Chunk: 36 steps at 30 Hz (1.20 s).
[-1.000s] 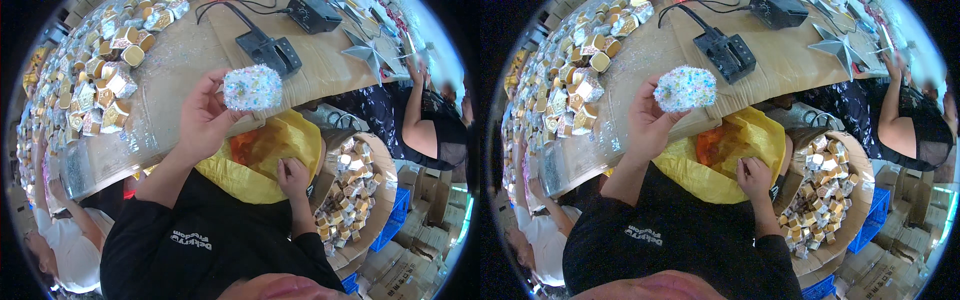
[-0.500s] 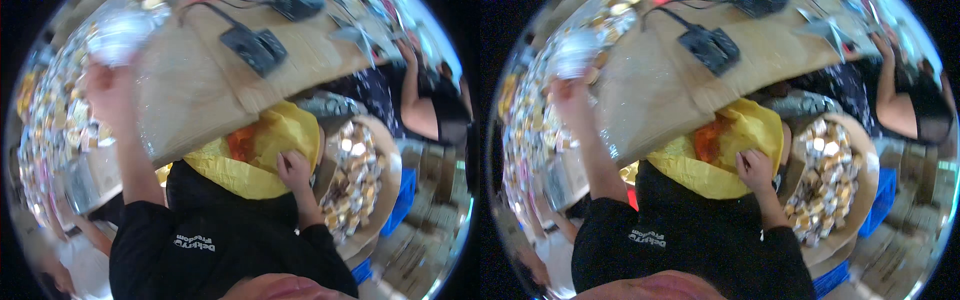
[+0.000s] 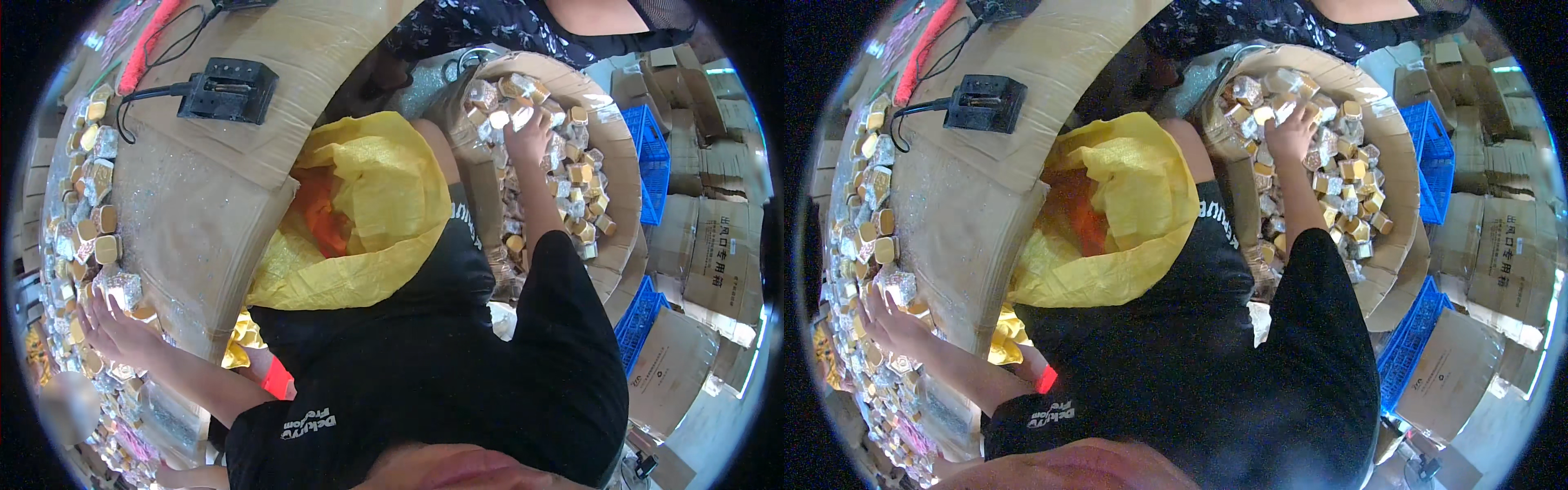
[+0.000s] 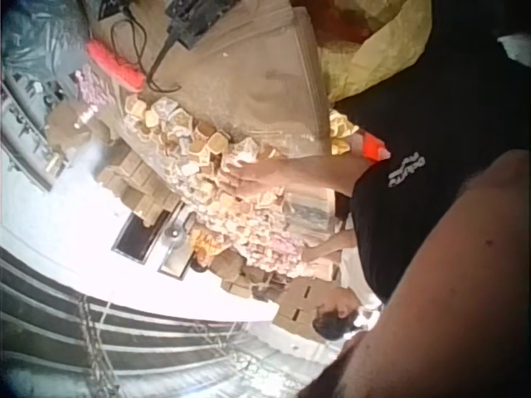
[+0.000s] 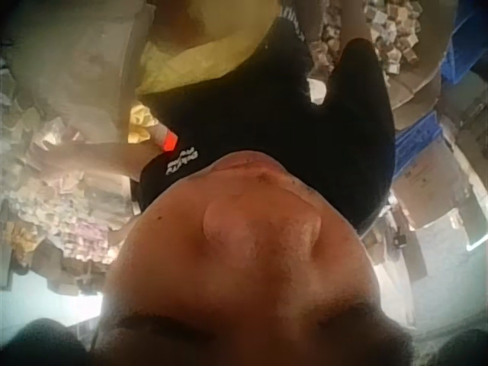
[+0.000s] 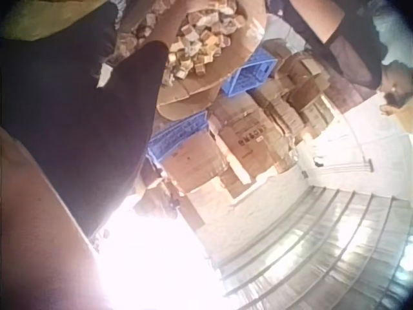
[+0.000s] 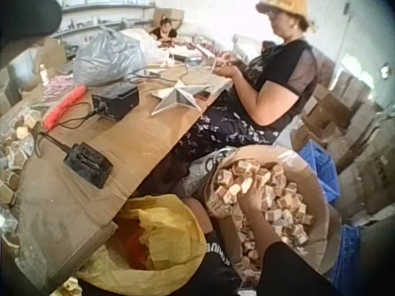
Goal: Sorting and packing small square blocks into a yellow bag at a workbench.
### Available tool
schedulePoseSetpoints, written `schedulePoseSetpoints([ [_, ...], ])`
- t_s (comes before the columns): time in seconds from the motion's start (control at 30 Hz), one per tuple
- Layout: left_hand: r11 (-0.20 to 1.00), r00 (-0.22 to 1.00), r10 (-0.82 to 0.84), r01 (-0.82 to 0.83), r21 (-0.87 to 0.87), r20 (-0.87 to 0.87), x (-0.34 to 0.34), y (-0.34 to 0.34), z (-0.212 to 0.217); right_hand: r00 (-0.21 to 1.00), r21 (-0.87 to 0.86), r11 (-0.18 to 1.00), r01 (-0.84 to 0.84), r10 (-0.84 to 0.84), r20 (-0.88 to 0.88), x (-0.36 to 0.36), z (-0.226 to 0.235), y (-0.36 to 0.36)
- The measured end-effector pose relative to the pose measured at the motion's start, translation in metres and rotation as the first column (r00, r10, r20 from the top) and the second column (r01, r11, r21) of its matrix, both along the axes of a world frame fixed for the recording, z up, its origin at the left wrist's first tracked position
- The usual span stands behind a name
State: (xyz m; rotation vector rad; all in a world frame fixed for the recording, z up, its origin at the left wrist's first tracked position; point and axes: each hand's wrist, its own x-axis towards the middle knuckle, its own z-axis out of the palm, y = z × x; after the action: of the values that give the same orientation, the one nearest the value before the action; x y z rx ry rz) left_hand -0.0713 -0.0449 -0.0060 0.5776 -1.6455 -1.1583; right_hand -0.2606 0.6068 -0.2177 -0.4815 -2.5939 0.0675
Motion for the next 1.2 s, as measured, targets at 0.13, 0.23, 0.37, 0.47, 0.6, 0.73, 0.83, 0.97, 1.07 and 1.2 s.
schedulePoseSetpoints([
  [0.13,0.991,0.990,-0.123,0.119,-0.067,-0.062,-0.008,0.021,0.013,0.946,-0.145,0.984,0.100,-0.049,0.321,-0.031,-0.001,0.019],
  [0.23,0.956,0.965,-0.255,0.241,-0.165,-0.064,-0.011,0.024,0.010,0.905,-0.175,0.979,0.104,-0.020,0.426,-0.048,0.003,0.045],
  [0.37,0.956,0.965,-0.257,0.245,-0.160,-0.058,-0.019,0.051,0.008,0.879,-0.138,0.990,0.035,0.036,0.476,-0.034,0.004,0.064],
  [0.47,0.954,0.957,-0.242,0.205,-0.220,-0.160,-0.016,0.056,0.010,0.873,-0.232,0.973,0.016,0.100,0.477,-0.005,0.062,0.037],
  [0.6,0.812,0.947,-0.318,0.253,-0.526,-0.035,0.004,0.038,0.002,0.985,-0.466,0.881,-0.081,0.141,0.095,0.052,0.159,-0.063],
  [0.73,0.641,0.684,-0.690,0.729,-0.239,0.237,0.002,0.139,-0.042,0.785,-0.954,-0.042,-0.298,0.557,-0.270,0.100,0.180,-0.196],
  [0.83,0.464,0.439,-0.884,0.866,0.185,0.160,-0.006,0.202,-0.045,0.706,-0.849,-0.525,0.058,0.623,-0.337,0.133,0.155,-0.263],
  [0.97,0.476,0.563,-0.826,0.716,0.510,-0.019,0.000,0.207,-0.058,0.607,-0.810,-0.566,0.156,0.701,-0.373,0.147,0.148,-0.289],
  [1.07,0.337,0.347,-0.932,0.725,0.601,0.104,0.011,0.179,-0.070,0.427,-0.893,-0.447,0.046,0.817,-0.386,0.142,0.145,-0.288],
  [1.2,0.438,0.428,-0.891,0.720,0.538,0.153,0.023,0.171,-0.065,0.331,-0.853,0.095,-0.513,0.939,-0.094,0.130,0.166,-0.284],
])
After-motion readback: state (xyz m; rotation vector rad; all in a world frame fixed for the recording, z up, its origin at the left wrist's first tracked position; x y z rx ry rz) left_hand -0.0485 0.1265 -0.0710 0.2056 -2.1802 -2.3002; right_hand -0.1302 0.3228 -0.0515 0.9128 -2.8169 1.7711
